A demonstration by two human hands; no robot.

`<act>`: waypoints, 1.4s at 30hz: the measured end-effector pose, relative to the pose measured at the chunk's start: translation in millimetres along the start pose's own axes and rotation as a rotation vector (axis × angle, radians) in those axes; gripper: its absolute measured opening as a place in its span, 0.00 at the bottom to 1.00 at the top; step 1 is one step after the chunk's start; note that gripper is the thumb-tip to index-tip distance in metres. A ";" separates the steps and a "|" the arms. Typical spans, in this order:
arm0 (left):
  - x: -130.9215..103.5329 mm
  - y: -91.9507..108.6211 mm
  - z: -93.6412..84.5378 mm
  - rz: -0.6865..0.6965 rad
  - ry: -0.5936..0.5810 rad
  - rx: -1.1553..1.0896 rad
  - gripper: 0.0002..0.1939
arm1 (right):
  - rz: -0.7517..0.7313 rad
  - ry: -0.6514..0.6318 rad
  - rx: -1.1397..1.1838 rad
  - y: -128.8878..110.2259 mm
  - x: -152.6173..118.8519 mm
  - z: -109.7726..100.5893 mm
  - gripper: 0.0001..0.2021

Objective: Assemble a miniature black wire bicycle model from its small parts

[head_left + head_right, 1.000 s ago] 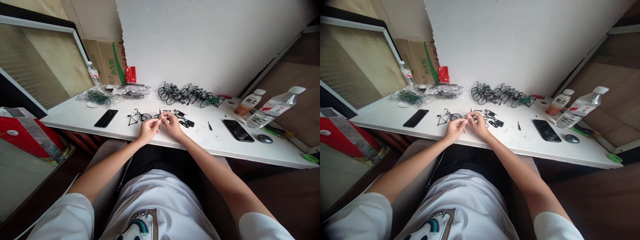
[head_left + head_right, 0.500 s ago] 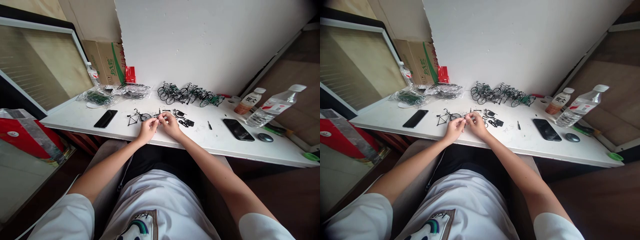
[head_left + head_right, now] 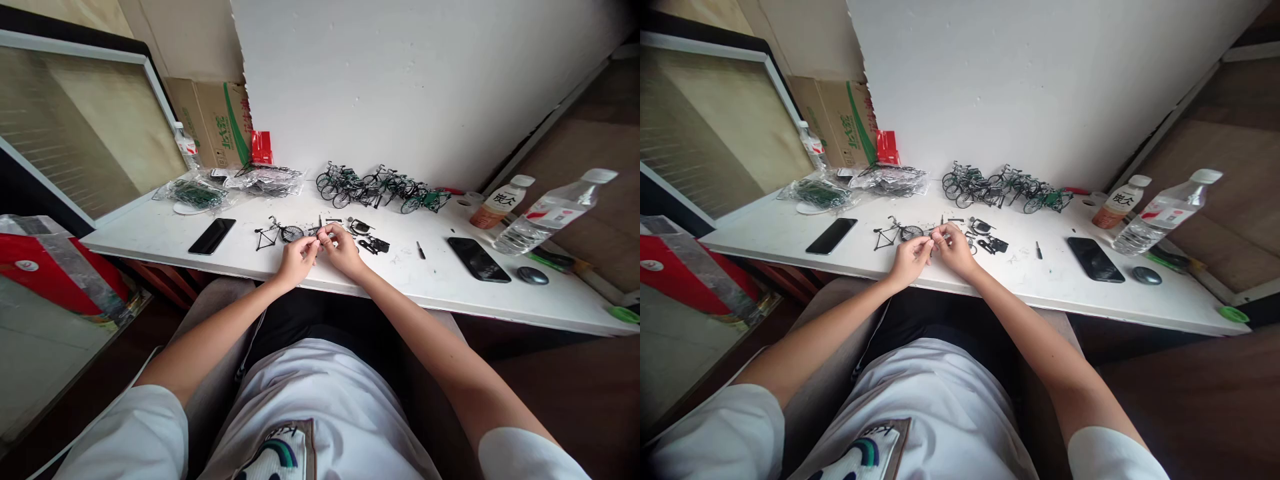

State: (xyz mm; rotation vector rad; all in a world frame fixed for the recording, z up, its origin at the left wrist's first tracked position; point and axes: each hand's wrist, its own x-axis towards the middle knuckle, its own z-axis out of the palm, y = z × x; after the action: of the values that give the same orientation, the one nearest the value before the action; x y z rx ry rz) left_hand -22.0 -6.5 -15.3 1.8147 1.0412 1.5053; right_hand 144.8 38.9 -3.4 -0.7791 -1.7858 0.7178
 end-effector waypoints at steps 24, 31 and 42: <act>21.1 -12.3 -22.2 -0.270 -0.304 -0.326 0.19 | 0.124 -0.228 0.361 1.3 4.1 0.8 0.26; 20.6 -9.8 -23.1 -0.298 -0.311 -0.323 0.16 | 0.110 -0.272 0.366 1.0 3.5 -1.4 0.25; 20.3 -9.6 -21.4 -0.325 -0.317 -0.338 0.16 | 0.068 -0.310 0.379 4.7 2.1 -2.6 0.22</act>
State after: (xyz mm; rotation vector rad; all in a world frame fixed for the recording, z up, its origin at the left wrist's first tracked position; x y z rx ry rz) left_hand -43.5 14.5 -7.4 1.4993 0.8208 1.0812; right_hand 147.4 43.7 -5.0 -0.4928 -1.8210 1.2333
